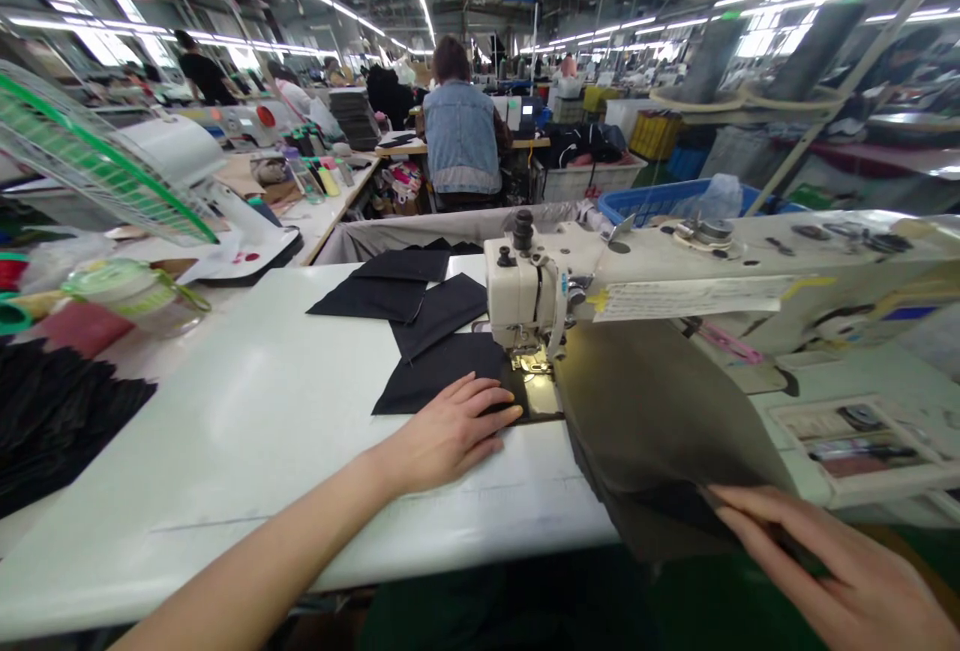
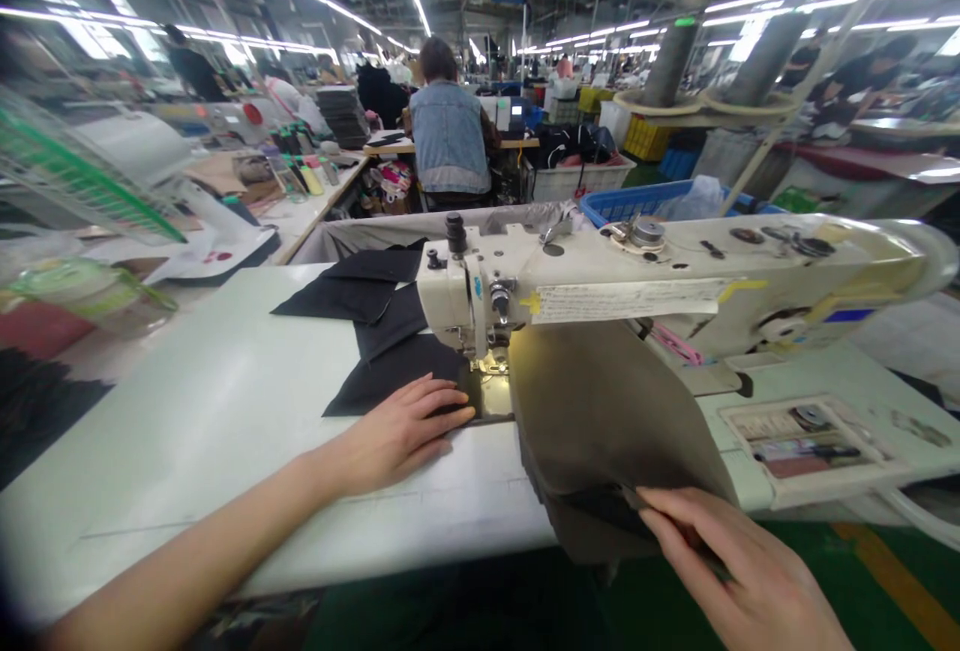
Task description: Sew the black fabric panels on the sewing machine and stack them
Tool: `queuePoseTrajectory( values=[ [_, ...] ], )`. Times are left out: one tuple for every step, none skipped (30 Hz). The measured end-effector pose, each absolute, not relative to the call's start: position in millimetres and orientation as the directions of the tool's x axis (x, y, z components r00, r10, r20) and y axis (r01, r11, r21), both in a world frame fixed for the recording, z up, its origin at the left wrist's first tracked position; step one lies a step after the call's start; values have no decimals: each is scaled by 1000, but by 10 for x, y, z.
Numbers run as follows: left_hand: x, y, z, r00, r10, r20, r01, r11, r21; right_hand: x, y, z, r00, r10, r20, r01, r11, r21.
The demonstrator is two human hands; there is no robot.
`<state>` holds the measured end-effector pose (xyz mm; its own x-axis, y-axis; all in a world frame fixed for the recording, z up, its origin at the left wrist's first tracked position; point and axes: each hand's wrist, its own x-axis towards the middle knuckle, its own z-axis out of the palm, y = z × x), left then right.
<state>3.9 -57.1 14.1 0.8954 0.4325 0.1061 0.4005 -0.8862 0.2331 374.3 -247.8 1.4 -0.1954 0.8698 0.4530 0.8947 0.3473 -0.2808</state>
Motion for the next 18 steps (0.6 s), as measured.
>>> queuePoseTrajectory(
  values=[
    [39,-545,137,895,431,120,396,-888,236,3710,-2456,54,-166,879,448,888,331,-319],
    [39,-517,130,893,429,134,392,-889,237,3675,-2430,99,-146,887,438,880,319,-352],
    [38,-487,123,892,428,147,388,-890,238,3640,-2402,146,-133,896,424,869,311,-385],
    [36,-457,117,891,427,154,385,-891,239,3608,-2373,193,-117,905,410,856,300,-420],
    [34,-426,110,892,425,155,383,-892,240,3580,-2344,238,-95,916,389,843,282,-458],
    [31,-396,105,893,424,151,383,-892,241,3559,-2316,279,-70,930,360,828,256,-499],
    [28,-366,100,894,424,145,384,-892,240,3544,-2291,314,-48,947,319,810,224,-542],
    [26,-336,96,895,423,138,385,-892,238,3538,-2268,342,-24,964,265,789,181,-588],
    [25,-307,92,895,426,133,388,-891,236,3539,-2250,362,3,980,197,766,125,-631],
    [24,-278,89,894,429,134,392,-890,234,3547,-2236,375,30,993,114,742,54,-668],
    [26,-249,88,892,430,137,393,-890,232,3560,-2228,380,48,999,13,717,-25,-696],
    [30,-219,87,892,430,142,393,-891,229,3577,-2226,381,61,993,-97,689,-112,-716],
    [36,-188,89,891,429,148,391,-892,228,3595,-2227,378,73,976,-206,656,-202,-727],
    [43,-157,93,891,428,154,389,-893,228,3615,-2232,373,83,949,-304,617,-288,-732],
    [53,-125,99,892,425,158,385,-894,229,3634,-2237,368,91,919,-383,574,-363,-734],
    [63,-93,106,892,423,161,382,-894,232,3655,-2242,364,94,892,-441,530,-420,-736],
    [73,-62,114,891,424,165,382,-894,234,3676,-2243,361,92,874,-478,494,-456,-740],
    [83,-32,121,890,423,170,380,-894,236,3699,-2239,358,80,865,-495,470,-471,-746]
  ],
)
